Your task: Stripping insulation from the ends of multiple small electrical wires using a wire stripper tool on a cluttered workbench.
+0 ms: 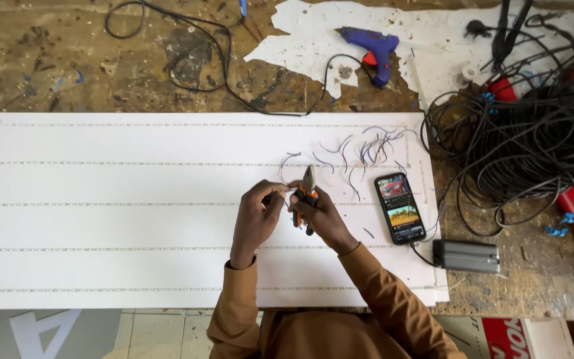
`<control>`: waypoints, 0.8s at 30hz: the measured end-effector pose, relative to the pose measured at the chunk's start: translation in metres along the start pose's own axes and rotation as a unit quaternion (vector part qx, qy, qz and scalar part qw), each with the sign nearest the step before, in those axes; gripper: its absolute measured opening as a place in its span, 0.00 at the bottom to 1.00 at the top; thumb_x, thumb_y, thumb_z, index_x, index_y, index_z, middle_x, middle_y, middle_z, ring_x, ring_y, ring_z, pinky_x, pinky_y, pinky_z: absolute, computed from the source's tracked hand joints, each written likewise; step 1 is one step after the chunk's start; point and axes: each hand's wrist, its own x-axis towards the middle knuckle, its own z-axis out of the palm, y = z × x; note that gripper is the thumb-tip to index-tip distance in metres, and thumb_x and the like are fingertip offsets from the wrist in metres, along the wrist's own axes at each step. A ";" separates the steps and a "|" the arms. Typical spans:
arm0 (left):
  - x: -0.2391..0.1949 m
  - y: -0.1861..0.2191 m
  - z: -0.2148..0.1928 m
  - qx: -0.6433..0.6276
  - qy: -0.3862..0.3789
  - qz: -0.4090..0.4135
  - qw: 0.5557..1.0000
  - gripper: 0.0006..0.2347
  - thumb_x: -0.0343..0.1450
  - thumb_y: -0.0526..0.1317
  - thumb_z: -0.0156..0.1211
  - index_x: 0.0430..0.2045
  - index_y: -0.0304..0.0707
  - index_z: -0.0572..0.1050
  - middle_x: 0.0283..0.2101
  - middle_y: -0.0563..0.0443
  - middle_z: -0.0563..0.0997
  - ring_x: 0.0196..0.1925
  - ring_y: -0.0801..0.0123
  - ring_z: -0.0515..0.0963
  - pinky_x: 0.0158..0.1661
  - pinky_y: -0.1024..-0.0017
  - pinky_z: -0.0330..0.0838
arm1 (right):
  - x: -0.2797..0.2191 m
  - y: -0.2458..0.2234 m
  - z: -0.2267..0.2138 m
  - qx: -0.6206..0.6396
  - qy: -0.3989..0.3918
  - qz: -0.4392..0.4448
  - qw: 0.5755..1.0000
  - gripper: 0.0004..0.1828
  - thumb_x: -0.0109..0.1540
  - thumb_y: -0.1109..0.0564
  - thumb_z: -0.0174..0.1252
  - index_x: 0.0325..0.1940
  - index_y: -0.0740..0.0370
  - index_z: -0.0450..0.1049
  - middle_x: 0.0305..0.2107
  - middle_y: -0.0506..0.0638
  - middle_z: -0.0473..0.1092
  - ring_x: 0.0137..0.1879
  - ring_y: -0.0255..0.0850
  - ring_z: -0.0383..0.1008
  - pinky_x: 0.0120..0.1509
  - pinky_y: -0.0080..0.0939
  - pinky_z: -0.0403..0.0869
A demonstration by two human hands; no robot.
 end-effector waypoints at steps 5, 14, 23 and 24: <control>0.000 -0.016 0.002 -0.016 0.018 0.007 1.000 0.07 0.77 0.32 0.60 0.39 0.38 0.86 0.27 0.51 0.78 0.33 0.69 0.78 0.39 0.66 0.79 | 0.011 0.039 -0.011 -0.008 -0.003 0.024 1.000 0.12 0.73 0.60 0.59 0.58 0.68 0.77 0.25 0.60 0.74 0.26 0.40 0.68 0.30 0.40 0.69; -0.004 -0.008 0.001 -0.067 0.066 -0.009 0.996 0.05 0.79 0.33 0.63 0.44 0.34 0.86 0.32 0.44 0.85 0.39 0.63 0.85 0.46 0.62 0.81 | 0.020 0.064 -0.030 -0.043 -0.026 0.015 0.999 0.30 0.71 0.64 0.59 0.78 0.69 0.66 0.40 0.65 0.82 0.46 0.48 0.79 0.55 0.46 0.74; -0.002 0.019 0.025 -0.089 0.087 0.072 0.990 0.04 0.79 0.33 0.65 0.41 0.38 0.86 0.31 0.47 0.84 0.37 0.66 0.82 0.43 0.63 0.79 | 0.023 0.043 -0.026 -0.070 -0.027 -0.025 0.997 0.23 0.69 0.67 0.62 0.69 0.65 0.78 0.43 0.58 0.79 0.44 0.43 0.75 0.52 0.45 0.76; -0.009 0.024 0.028 -0.074 0.092 0.080 0.990 0.04 0.78 0.33 0.65 0.40 0.38 0.86 0.31 0.48 0.83 0.36 0.67 0.82 0.42 0.64 0.79 | 0.017 0.039 -0.023 -0.074 -0.026 -0.021 0.997 0.22 0.68 0.67 0.62 0.68 0.65 0.78 0.43 0.58 0.79 0.43 0.42 0.74 0.51 0.46 0.75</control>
